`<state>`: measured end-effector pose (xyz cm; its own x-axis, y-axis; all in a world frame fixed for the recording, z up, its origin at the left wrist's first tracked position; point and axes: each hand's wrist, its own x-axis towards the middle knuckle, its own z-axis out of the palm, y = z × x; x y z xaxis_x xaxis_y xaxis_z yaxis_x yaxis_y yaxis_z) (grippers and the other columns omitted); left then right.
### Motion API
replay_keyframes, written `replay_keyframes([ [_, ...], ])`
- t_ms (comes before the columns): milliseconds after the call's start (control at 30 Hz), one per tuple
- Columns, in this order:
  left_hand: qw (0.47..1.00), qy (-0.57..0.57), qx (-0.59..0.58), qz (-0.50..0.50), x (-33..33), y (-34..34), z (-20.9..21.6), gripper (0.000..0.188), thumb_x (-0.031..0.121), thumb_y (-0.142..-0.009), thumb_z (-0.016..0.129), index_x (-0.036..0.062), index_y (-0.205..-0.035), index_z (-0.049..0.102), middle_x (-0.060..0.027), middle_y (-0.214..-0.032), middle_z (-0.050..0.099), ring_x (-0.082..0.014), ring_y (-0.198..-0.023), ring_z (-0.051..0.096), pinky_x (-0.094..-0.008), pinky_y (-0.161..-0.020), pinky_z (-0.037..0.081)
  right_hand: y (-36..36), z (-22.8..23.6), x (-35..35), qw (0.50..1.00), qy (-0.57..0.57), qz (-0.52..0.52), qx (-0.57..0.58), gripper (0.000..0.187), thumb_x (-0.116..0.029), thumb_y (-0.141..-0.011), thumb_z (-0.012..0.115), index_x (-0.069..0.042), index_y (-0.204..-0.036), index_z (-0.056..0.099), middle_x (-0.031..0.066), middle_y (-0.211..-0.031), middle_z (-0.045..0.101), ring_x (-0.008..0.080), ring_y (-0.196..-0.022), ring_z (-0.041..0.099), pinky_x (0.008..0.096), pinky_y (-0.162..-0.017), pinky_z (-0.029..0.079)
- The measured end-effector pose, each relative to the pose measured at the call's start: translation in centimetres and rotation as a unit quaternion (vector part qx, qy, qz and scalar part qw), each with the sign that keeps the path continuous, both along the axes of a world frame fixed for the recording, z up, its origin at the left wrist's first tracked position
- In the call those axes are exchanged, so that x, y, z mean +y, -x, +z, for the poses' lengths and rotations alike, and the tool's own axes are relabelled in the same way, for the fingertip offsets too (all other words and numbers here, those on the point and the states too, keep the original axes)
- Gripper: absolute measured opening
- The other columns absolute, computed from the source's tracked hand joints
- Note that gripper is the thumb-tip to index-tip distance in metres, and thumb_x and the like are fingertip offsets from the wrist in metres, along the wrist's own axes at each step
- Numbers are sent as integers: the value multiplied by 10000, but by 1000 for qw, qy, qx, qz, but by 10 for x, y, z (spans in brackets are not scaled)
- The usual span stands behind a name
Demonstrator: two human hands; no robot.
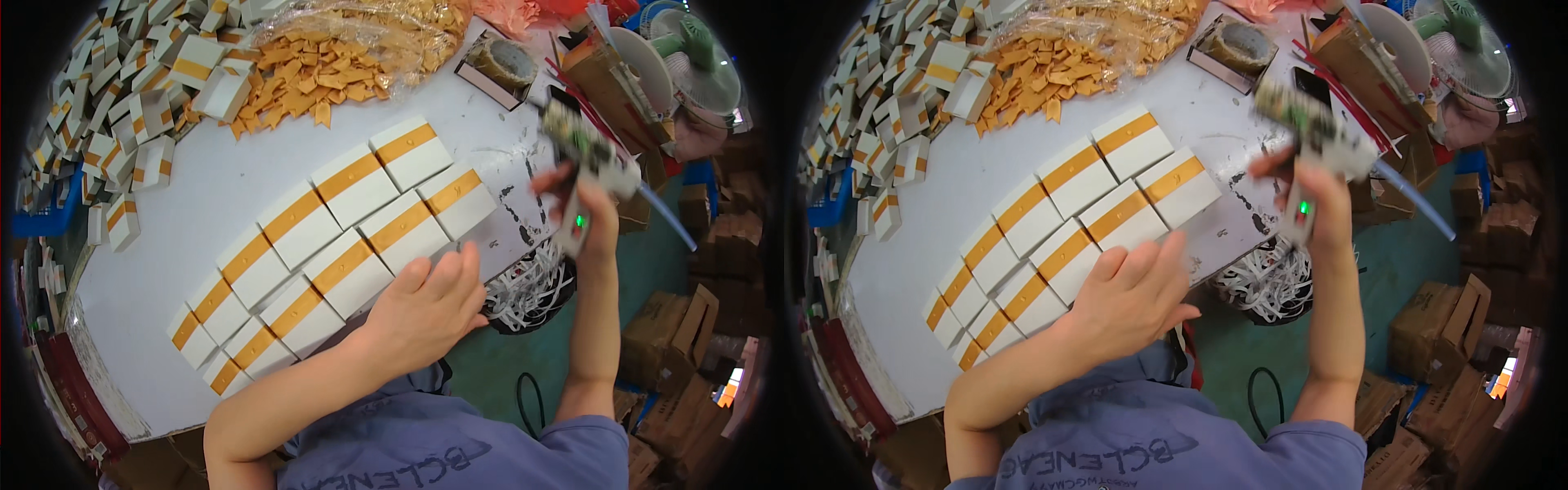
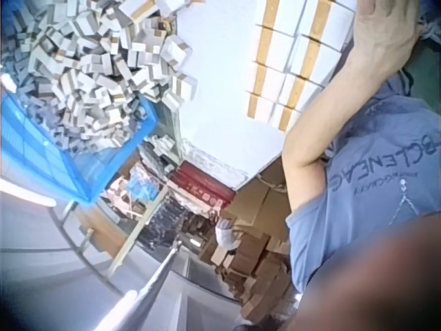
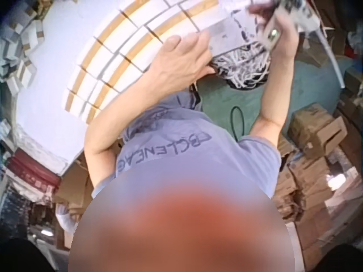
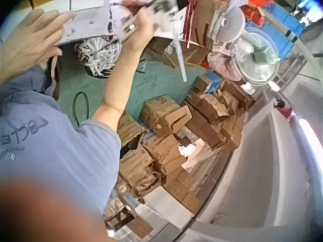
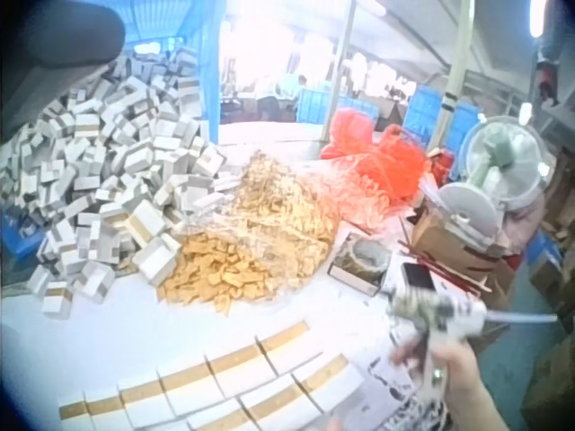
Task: Applying decorative bows to small gift boxes using a hot glue gun.
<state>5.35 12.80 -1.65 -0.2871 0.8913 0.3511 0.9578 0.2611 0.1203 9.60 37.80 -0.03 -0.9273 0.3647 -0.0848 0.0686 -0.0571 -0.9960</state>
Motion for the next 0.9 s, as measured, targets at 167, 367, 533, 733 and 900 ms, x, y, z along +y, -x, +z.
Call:
replay_keyframes([
  [167, 999, -1, -35, -3, -38, -5, 17, 376, 392, -681, 635, 79, -873, 556, -98, -1180, 496, -207, -946, 420, -320, -762, 290, 104, -3, 59, 983, -78, -140, -87, 254, -291, -784, 586, -81, -925, 607, 14, -800, 626, 78, -645, 563, 214, -504, 416],
  [367, 995, -31, -76, 59, -93, -2, 17, 381, 352, -658, 686, 69, -878, 556, -96, -1164, 513, -217, -936, 441, -334, -779, 313, 149, -7, 57, 976, -79, -119, -165, 341, -404, -805, 591, -96, -949, 587, -6, -749, 603, 77, -612, 547, 229, -509, 419],
  [533, 988, -20, -102, 114, -147, 7, 22, 364, 323, -668, 691, 58, -883, 565, -100, -1144, 529, -222, -918, 459, -335, -760, 332, 116, -30, 105, 888, -389, -219, -110, 398, -382, -792, 612, -4, -915, 597, 111, -840, 606, 188, -705, 565, 319, -624, 444],
  [733, 966, -70, -142, 203, -198, 24, 24, 327, 235, -666, 718, 38, -884, 575, -116, -1101, 553, -283, -903, 467, -360, -764, 358, 151, -4, -106, 833, -514, 168, 116, 258, -67, -782, 608, -12, -1029, 556, 104, -944, 585, 196, -839, 563, 279, -758, 443],
  [900, 957, -106, -143, 228, -208, 34, 26, 320, 192, -656, 723, 39, -890, 568, -118, -1098, 552, -292, -905, 467, -368, -782, 369, 254, -34, -182, 842, -524, 128, 15, 223, -151, -777, 604, -1, -940, 590, 90, -724, 616, 185, -699, 607, 297, -621, 469],
])
